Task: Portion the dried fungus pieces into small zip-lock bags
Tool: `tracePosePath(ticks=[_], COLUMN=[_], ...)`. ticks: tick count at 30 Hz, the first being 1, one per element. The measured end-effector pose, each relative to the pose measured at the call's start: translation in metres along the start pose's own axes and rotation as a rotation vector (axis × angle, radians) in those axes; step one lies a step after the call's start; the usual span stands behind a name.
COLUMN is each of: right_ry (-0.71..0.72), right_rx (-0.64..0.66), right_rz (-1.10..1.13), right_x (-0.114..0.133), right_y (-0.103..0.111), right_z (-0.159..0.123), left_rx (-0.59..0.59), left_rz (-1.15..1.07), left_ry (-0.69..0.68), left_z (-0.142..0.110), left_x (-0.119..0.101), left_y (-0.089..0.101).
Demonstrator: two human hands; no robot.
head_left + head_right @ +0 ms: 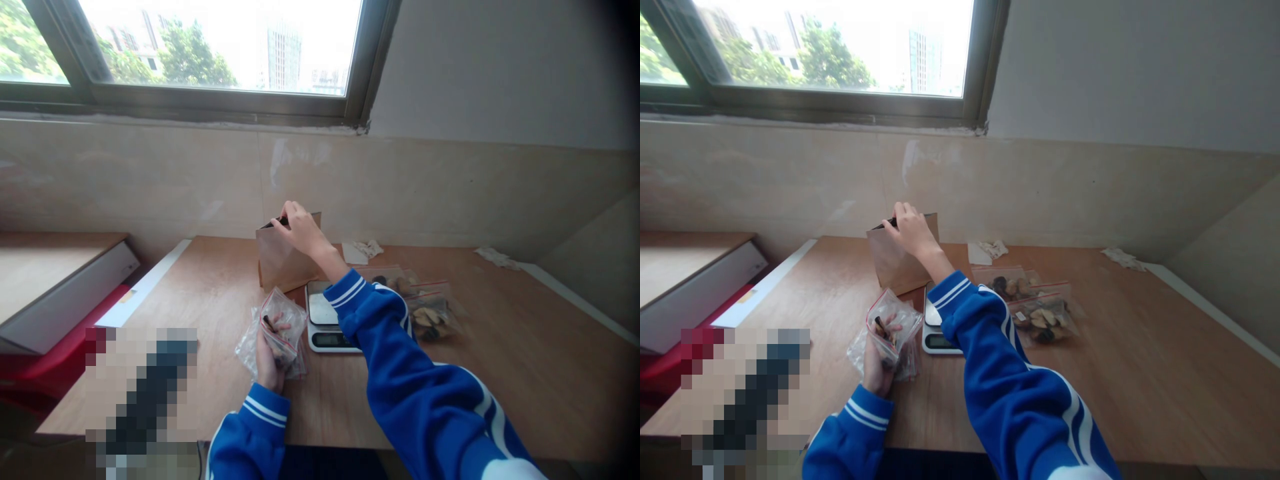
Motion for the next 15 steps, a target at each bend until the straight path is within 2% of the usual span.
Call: tracePosePath(ticks=[4, 6, 8, 10, 13, 15], right_ry=[0.009, -0.017, -0.061, -0.127, -0.255, -0.345], right_rx=[-0.147, -0.217, -0.208, -0.097, 0.115, 0.172], right_rz=[-0.080, 0.024, 0.212, 0.407, 0.618, 0.788], right_x=[0.008, 0.012, 0.016, 0.018, 0.022, 0.021], right_y=[0.019, 0.030, 0.033, 0.021, -0.014, -0.038], right_z=[-0.016, -0.035, -0.062, -0.096, -0.154, -0.186], left_rx=[0.024, 0.049, 0.072, 0.092, 0.130, 0.186], left_rz=[0.019, 0.044, 0.059, 0.061, 0.040, 0.053], left_ry=[-0.011, -0.039, -0.071, -0.091, -0.070, -0.010], left_z=[0.002, 0.002, 0.000, -0.002, -0.003, -0.002], left_x=[0.000, -0.001, -0.004, -0.006, -0.003, 0.004], left_y=[0.000, -0.001, -0.004, -0.008, -0.013, -0.019])
Point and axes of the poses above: each hand's wrist, its own z-axis towards the middle knuckle, its own y-axis out of the back of the hand, x = y × z, the point moved 8 cm from there along z, towards the middle knuckle, and after that the axes turned 4 degrees about y, right-handed, at the moved point
